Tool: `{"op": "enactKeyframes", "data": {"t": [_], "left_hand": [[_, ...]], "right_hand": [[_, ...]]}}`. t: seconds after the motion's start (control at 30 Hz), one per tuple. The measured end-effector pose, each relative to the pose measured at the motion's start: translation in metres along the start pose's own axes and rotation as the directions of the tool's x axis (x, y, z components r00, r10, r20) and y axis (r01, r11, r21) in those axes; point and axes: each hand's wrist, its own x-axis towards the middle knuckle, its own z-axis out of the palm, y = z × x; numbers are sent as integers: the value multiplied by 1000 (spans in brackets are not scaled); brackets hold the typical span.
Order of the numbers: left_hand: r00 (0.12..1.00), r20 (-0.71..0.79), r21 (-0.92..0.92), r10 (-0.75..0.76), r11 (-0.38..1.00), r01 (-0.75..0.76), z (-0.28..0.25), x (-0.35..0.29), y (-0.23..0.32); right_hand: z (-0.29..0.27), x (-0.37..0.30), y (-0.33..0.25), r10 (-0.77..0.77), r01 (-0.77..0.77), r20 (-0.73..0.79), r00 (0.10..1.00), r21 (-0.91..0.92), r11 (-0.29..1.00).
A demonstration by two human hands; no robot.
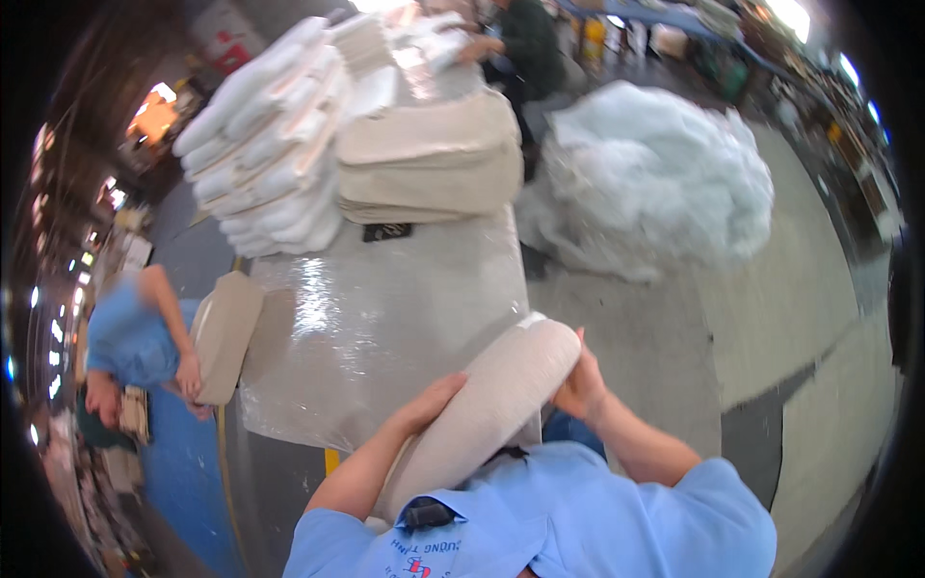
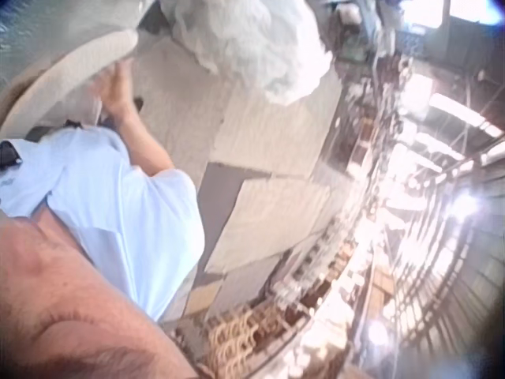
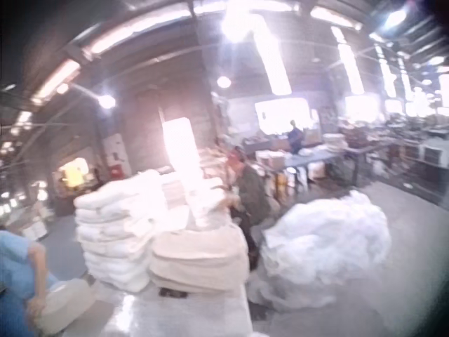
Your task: The person folds beige cushion covers one at a time on a plastic-wrapped table in a factory. They align edges, fold the covers in half, and place them into a growing stack. Other workers are visible in the background performing similar tasks.
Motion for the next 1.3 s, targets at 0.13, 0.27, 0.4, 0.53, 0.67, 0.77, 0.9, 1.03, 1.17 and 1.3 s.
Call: {"op": "enactKeyframes", "data": {"t": [0.13,0.27,0.4,0.53,0.67,0.77,0.9,1.03,1.17,1.3], "left_hand": [[992,114,321,-52,947,13,7,21,4],[966,167,494,-195,865,89,2,38,-4],[965,148,600,-218,796,87,7,55,-5],[984,98,498,-150,863,82,1,60,-25],[991,93,485,-98,874,41,5,64,-24],[997,73,491,-4,870,-33,11,71,-23],[999,4,547,39,836,-35,42,98,4],[981,-98,723,165,690,-43,81,102,17],[873,-212,722,438,673,-162,99,106,0],[839,-250,742,483,653,-155,104,113,-1]], "right_hand": [[-18,-36,30,-86,114,-239,967,106,988],[-33,-50,36,54,-27,-470,881,64,998],[-63,-55,32,49,-138,-595,803,-106,985],[-71,-45,10,-154,-185,-613,775,-454,872],[-95,-18,0,-384,-238,-395,834,-887,396],[-72,15,-28,-232,-316,-302,924,-949,-21],[-62,43,-27,-118,-238,-213,970,-927,-290],[-66,51,-11,-211,-248,-190,959,-922,-297],[-66,53,-10,-251,-221,-155,955,-939,-262],[-82,62,-7,-321,-169,-88,943,-958,-234]]}}
